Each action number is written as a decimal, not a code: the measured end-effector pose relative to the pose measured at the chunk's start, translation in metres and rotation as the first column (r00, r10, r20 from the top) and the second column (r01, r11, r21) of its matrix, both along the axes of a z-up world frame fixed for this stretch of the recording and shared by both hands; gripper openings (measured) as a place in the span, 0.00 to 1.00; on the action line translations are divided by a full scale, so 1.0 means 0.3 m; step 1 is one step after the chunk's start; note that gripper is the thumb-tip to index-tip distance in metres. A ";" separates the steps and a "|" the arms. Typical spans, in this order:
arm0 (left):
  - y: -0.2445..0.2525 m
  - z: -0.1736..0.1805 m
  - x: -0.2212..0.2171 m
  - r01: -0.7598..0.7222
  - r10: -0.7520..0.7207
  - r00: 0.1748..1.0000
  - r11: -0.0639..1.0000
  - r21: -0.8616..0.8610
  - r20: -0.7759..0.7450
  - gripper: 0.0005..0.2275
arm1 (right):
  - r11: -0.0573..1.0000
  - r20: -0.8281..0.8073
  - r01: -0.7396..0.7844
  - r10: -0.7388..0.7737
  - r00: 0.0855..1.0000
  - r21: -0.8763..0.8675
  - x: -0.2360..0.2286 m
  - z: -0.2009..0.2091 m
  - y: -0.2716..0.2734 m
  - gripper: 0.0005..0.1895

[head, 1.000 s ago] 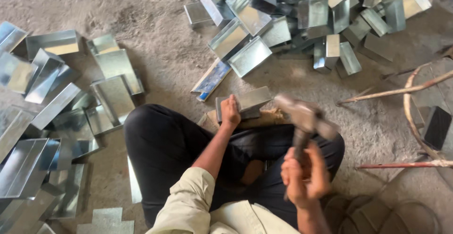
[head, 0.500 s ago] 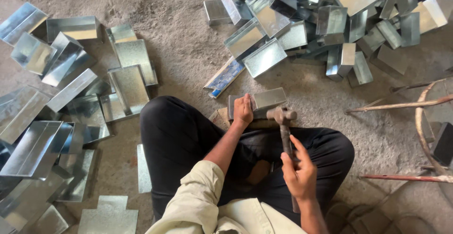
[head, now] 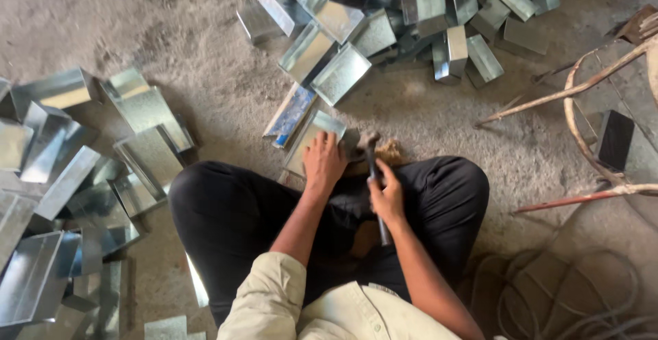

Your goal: The person sits on the floor and repeatedly hammers small rectangular metal pieces placed on a wooden block. They pick up each piece, position it, strike it with a hammer, and then set it aside, continuing this process with multiple pieces.

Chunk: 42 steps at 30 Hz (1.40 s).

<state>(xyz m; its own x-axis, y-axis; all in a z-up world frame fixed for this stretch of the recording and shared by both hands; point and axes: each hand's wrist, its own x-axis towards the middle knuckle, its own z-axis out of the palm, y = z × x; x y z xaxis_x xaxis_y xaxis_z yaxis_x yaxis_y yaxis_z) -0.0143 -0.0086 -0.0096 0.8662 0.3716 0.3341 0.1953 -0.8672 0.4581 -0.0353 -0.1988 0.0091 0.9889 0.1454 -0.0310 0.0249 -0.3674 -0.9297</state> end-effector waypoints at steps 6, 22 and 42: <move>0.220 -0.109 0.004 -0.130 0.116 0.913 0.991 -0.011 -0.392 0.24 | 0.995 -0.179 0.010 0.007 0.984 0.097 0.025 -0.198 -0.019 0.28; 0.213 0.821 0.060 0.781 -0.168 0.620 0.226 -0.583 0.766 0.18 | 0.993 -0.171 -0.032 0.051 0.984 0.111 0.020 -0.116 0.017 0.26; 0.477 -0.226 -1.518 -0.749 0.552 0.630 0.617 -0.241 -0.547 0.36 | 0.911 -0.536 -0.010 0.251 0.806 0.411 0.133 -0.302 -0.077 0.13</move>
